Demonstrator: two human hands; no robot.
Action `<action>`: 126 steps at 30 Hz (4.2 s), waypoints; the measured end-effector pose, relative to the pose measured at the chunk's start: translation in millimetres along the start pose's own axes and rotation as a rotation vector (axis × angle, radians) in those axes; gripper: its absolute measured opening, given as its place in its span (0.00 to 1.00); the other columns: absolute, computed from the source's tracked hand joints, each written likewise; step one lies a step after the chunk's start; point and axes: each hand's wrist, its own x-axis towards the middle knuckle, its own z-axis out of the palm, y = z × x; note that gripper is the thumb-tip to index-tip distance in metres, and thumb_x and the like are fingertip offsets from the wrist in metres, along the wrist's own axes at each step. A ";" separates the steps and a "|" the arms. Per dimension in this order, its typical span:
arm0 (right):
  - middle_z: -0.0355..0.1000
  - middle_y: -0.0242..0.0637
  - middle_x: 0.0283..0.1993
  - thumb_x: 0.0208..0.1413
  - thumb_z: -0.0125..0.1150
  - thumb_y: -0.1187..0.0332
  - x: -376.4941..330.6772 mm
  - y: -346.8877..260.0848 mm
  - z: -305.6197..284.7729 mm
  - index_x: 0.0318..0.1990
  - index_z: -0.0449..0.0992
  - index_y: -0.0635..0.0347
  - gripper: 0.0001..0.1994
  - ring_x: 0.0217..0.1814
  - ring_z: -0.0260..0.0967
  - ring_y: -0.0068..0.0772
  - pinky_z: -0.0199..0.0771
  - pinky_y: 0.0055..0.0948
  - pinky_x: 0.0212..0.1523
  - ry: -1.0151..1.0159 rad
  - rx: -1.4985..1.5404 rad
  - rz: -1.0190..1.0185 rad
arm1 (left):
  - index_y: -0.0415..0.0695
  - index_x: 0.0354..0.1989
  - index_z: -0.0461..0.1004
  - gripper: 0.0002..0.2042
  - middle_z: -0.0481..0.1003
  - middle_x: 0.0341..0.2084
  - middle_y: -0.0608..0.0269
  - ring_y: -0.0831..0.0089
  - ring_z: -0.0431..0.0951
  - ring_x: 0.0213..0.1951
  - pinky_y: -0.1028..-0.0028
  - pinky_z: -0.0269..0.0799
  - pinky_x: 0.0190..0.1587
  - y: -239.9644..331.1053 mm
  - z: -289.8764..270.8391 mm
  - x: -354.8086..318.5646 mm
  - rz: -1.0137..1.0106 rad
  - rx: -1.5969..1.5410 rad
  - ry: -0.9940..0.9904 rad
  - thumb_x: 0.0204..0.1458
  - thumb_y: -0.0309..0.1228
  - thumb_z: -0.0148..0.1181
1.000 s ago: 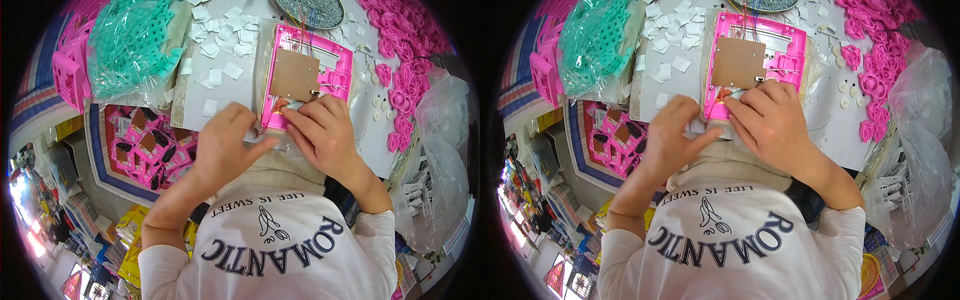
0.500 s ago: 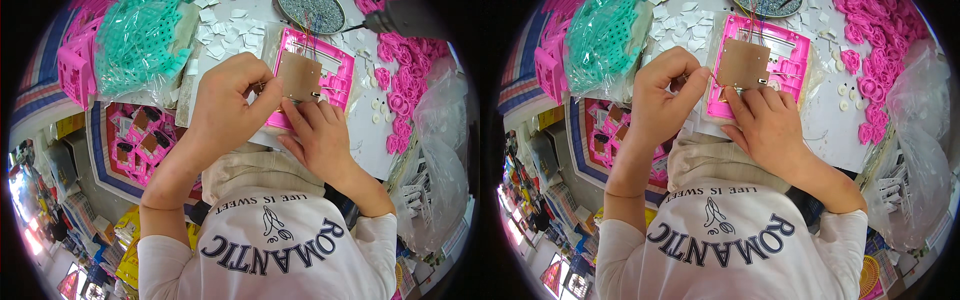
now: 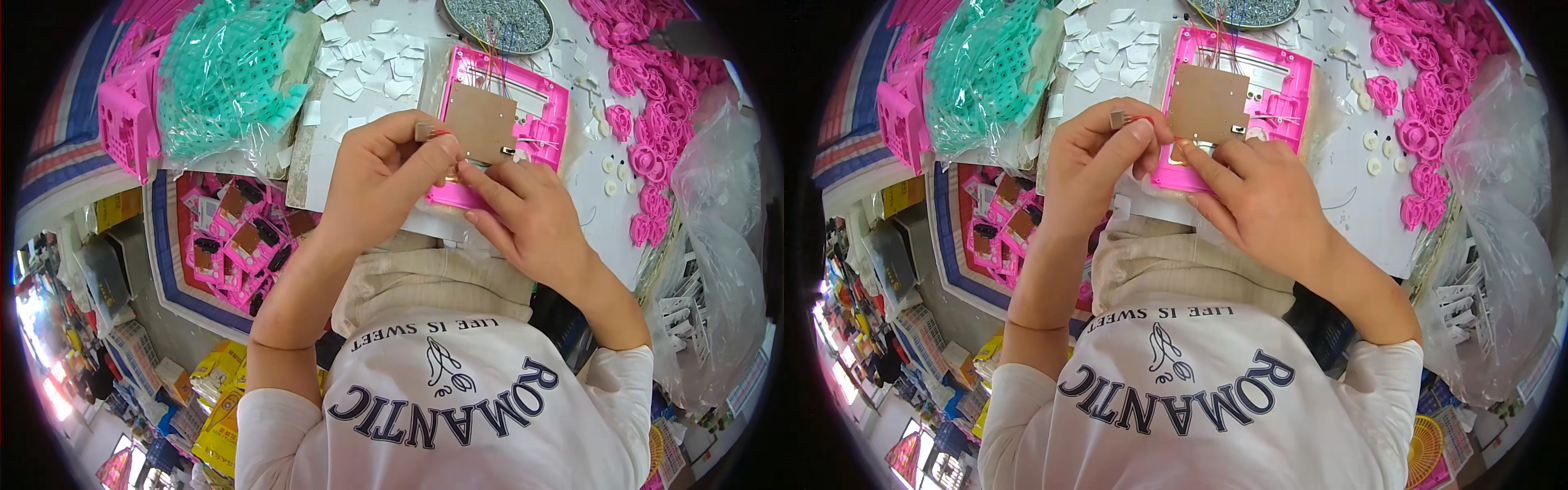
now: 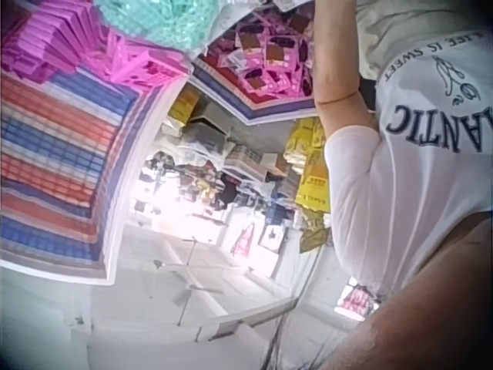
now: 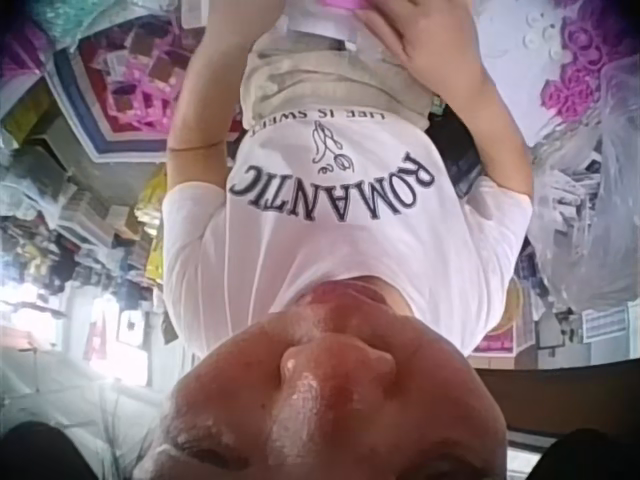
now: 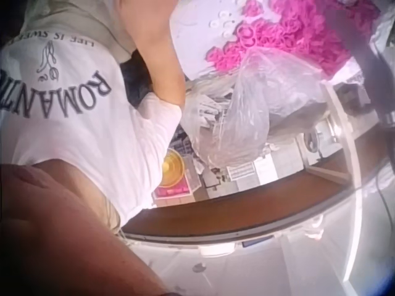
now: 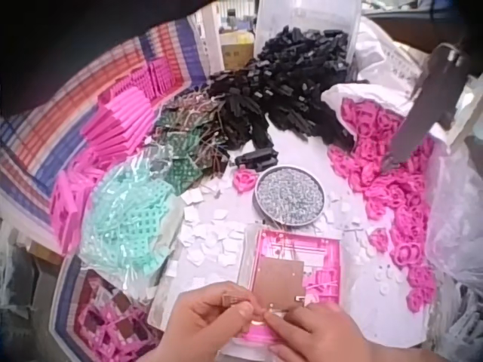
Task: Assembling toy components and sealing them in pink plastic packaging using an electric screwdriver.
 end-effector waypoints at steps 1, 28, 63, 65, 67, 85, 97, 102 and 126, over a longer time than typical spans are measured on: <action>0.70 0.34 0.38 0.56 0.67 0.63 0.3 -4.2 3.4 0.59 0.78 0.53 0.23 0.41 0.70 0.37 0.67 0.35 0.43 0.002 -0.079 0.010 | 0.35 0.38 0.78 0.07 0.77 0.30 0.66 0.81 0.73 0.29 0.80 0.68 0.33 -1.9 2.9 -0.5 0.034 0.027 -0.001 0.64 0.25 0.56; 0.76 0.36 0.40 0.41 0.73 0.76 -55.7 -11.7 -5.0 0.40 0.82 0.58 0.15 0.37 0.72 0.41 0.75 0.35 0.36 0.368 0.074 0.174 | 0.43 0.33 0.79 0.10 0.75 0.29 0.59 0.61 0.79 0.34 0.60 0.72 0.37 -0.8 57.0 68.4 0.673 1.251 -0.794 0.42 0.30 0.70; 0.75 0.34 0.50 0.41 0.77 0.74 -70.7 23.5 17.1 0.34 0.84 0.55 0.11 0.53 0.61 0.40 0.64 0.34 0.44 0.465 0.254 0.235 | 0.43 0.49 0.78 0.17 0.80 0.42 0.59 0.62 0.79 0.39 0.65 0.73 0.43 -24.1 33.4 -9.1 0.586 0.916 -0.308 0.49 0.21 0.68; 0.74 0.34 0.52 0.41 0.77 0.74 -75.7 25.8 27.5 0.35 0.85 0.54 0.11 0.54 0.60 0.39 0.63 0.33 0.43 0.503 0.270 0.250 | 0.44 0.48 0.79 0.17 0.79 0.43 0.62 0.63 0.78 0.41 0.62 0.69 0.48 -25.6 35.5 -11.7 0.621 0.983 -0.354 0.48 0.23 0.68; 0.73 0.34 0.53 0.41 0.77 0.74 -77.7 26.0 29.4 0.36 0.85 0.53 0.12 0.54 0.60 0.40 0.63 0.33 0.43 0.522 0.248 0.250 | 0.45 0.48 0.80 0.17 0.78 0.43 0.65 0.66 0.77 0.43 0.59 0.65 0.52 -31.9 41.2 -15.9 0.652 1.045 -0.364 0.47 0.26 0.69; 0.77 0.41 0.25 0.48 0.66 0.64 65.7 66.0 -19.4 0.30 0.81 0.60 0.09 0.29 0.75 0.45 0.71 0.44 0.36 0.340 -0.156 0.290 | 0.43 0.49 0.80 0.22 0.76 0.45 0.68 0.71 0.75 0.44 0.56 0.60 0.53 -45.9 42.3 -18.8 0.844 1.267 -0.408 0.41 0.32 0.65; 0.76 0.42 0.20 0.48 0.66 0.67 59.6 61.7 -7.3 0.27 0.78 0.65 0.09 0.22 0.75 0.47 0.75 0.39 0.29 0.424 0.409 0.550 | 0.46 0.38 0.81 0.10 0.77 0.37 0.60 0.59 0.78 0.39 0.54 0.68 0.47 -6.9 10.1 91.9 0.478 1.117 0.059 0.49 0.35 0.68; 0.76 0.37 0.24 0.47 0.66 0.69 54.2 63.2 -9.2 0.31 0.79 0.61 0.06 0.26 0.73 0.44 0.73 0.41 0.34 0.398 0.268 0.255 | 0.48 0.37 0.84 0.12 0.76 0.41 0.63 0.62 0.75 0.48 0.56 0.63 0.51 -16.4 15.6 118.6 0.501 1.354 0.103 0.49 0.40 0.69; 0.75 0.40 0.35 0.50 0.67 0.72 41.7 76.7 -25.2 0.34 0.77 0.59 0.05 0.36 0.75 0.45 0.76 0.42 0.36 0.321 -0.215 0.102 | 0.49 0.37 0.83 0.07 0.82 0.36 0.71 0.71 0.77 0.44 0.63 0.59 0.54 -23.1 15.4 111.5 0.724 1.125 -0.008 0.50 0.32 0.70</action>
